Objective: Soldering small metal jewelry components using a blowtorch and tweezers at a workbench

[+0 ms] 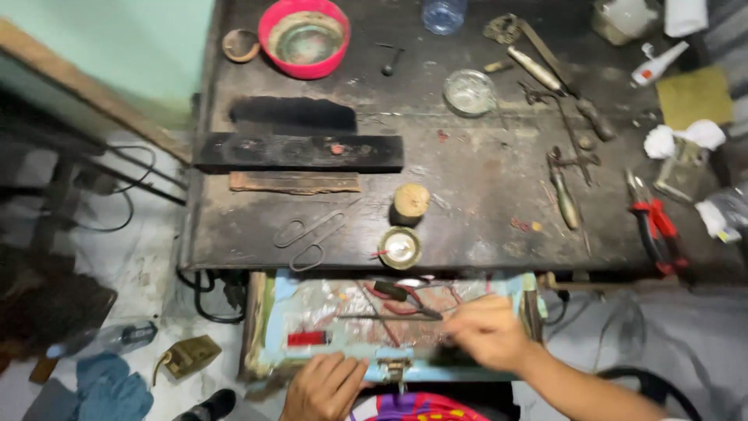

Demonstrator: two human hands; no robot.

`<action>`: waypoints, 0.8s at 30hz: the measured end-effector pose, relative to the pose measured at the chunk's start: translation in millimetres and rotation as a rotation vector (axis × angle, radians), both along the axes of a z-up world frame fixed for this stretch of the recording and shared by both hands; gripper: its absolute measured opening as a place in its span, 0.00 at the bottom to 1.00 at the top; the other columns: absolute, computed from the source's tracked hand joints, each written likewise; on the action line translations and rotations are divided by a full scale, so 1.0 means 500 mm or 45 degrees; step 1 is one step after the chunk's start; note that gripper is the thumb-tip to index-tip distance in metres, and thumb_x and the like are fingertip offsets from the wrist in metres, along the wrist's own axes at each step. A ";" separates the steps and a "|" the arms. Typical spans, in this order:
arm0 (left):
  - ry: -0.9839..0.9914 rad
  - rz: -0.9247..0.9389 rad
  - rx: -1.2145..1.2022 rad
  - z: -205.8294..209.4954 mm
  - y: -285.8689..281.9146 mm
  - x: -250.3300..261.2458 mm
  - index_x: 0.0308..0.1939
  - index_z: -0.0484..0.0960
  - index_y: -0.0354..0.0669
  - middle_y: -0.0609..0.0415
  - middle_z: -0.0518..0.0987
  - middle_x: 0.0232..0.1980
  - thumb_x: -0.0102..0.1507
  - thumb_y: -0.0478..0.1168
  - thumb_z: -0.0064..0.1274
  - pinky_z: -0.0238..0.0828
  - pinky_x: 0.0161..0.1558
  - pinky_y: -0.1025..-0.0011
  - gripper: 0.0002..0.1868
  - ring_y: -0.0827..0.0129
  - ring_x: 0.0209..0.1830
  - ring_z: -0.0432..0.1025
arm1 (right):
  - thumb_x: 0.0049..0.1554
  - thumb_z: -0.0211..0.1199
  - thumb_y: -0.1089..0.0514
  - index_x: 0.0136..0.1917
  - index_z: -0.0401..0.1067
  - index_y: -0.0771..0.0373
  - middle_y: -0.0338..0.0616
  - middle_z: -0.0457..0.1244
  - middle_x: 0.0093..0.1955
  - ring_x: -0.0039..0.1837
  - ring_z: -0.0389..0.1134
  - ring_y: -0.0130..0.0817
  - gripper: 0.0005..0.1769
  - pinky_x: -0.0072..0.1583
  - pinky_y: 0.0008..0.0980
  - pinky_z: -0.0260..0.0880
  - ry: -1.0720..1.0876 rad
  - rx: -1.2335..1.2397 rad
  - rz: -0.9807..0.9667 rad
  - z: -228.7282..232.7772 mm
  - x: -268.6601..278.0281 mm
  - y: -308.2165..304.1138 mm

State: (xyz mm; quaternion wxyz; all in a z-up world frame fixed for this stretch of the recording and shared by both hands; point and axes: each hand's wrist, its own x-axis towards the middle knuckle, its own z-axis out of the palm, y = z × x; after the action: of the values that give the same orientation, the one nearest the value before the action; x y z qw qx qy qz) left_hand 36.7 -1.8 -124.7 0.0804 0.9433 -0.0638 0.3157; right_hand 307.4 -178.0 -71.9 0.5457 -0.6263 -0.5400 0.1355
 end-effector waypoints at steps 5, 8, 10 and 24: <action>0.037 0.144 -0.204 0.033 0.052 0.063 0.48 0.81 0.37 0.50 0.78 0.44 0.67 0.43 0.62 0.67 0.38 0.59 0.13 0.56 0.39 0.71 | 0.58 0.72 0.47 0.30 0.71 0.54 0.34 0.54 0.22 0.25 0.52 0.28 0.20 0.30 0.28 0.52 0.139 -0.264 0.631 0.029 -0.090 0.104; 0.241 0.271 -0.385 0.037 0.093 0.062 0.56 0.81 0.46 0.43 0.75 0.54 0.63 0.50 0.64 0.68 0.50 0.53 0.21 0.49 0.48 0.70 | 0.58 0.72 0.46 0.42 0.72 0.57 0.38 0.67 0.36 0.34 0.68 0.37 0.16 0.39 0.31 0.66 -0.018 -0.171 0.568 0.007 -0.133 0.130; -0.146 0.244 -0.729 0.069 0.135 0.046 0.36 0.88 0.39 0.44 0.85 0.45 0.55 0.53 0.71 0.76 0.56 0.57 0.20 0.51 0.49 0.77 | 0.59 0.70 0.51 0.53 0.74 0.60 0.42 0.64 0.42 0.42 0.67 0.36 0.14 0.47 0.31 0.67 -0.005 -0.202 0.463 -0.012 -0.139 0.141; 0.271 1.098 -1.502 -0.321 0.870 -0.053 0.54 0.79 0.41 0.46 0.77 0.58 0.68 0.55 0.37 0.62 0.61 0.66 0.25 0.62 0.61 0.68 | 0.58 0.70 0.57 0.48 0.75 0.61 0.44 0.62 0.41 0.46 0.65 0.43 0.08 0.51 0.38 0.64 -0.263 -0.248 0.251 -0.092 -0.157 0.168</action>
State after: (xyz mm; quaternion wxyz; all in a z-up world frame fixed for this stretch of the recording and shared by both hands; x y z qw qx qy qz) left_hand 10.4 433.4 -285.0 0.4488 0.7102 0.5010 0.2079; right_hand 228.9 -94.0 -117.7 0.4080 -0.6308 -0.6364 0.1749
